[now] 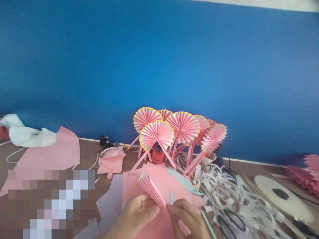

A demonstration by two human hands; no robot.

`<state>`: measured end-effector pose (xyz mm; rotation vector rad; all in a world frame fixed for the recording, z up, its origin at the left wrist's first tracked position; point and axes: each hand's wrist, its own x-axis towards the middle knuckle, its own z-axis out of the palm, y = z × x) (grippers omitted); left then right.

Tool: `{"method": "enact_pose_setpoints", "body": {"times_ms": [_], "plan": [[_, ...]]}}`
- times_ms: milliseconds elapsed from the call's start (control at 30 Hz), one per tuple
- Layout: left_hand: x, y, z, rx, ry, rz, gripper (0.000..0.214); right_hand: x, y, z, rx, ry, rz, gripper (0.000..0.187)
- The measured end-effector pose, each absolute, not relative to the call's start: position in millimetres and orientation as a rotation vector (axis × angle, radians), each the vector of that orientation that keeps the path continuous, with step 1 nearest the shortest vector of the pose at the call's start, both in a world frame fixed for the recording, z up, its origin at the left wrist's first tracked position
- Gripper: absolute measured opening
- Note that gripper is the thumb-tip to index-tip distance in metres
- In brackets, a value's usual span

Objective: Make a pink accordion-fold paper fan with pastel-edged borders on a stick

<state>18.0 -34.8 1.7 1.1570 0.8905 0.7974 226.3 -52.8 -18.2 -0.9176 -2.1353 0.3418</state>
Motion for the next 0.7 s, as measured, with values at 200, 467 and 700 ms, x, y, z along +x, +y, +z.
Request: {"method": "enact_pose_setpoints", "body": {"times_ms": [200, 467, 700], "plan": [[33.8, -42.4, 2.8, 1.469, 1.237, 0.989, 0.038, 220.4, -66.7, -14.3, -0.889, -2.248, 0.095, 0.038], [19.5, -40.5, 14.3, 2.951, 1.383, 1.018, 0.046, 217.5, -73.1, -2.8, -0.978, -1.923, -0.554, 0.031], [35.3, -38.8, -26.0, 3.024, 1.254, 0.450, 0.038, 218.2, -59.7, -22.8, -1.151, -2.150, -0.211, 0.022]]}}
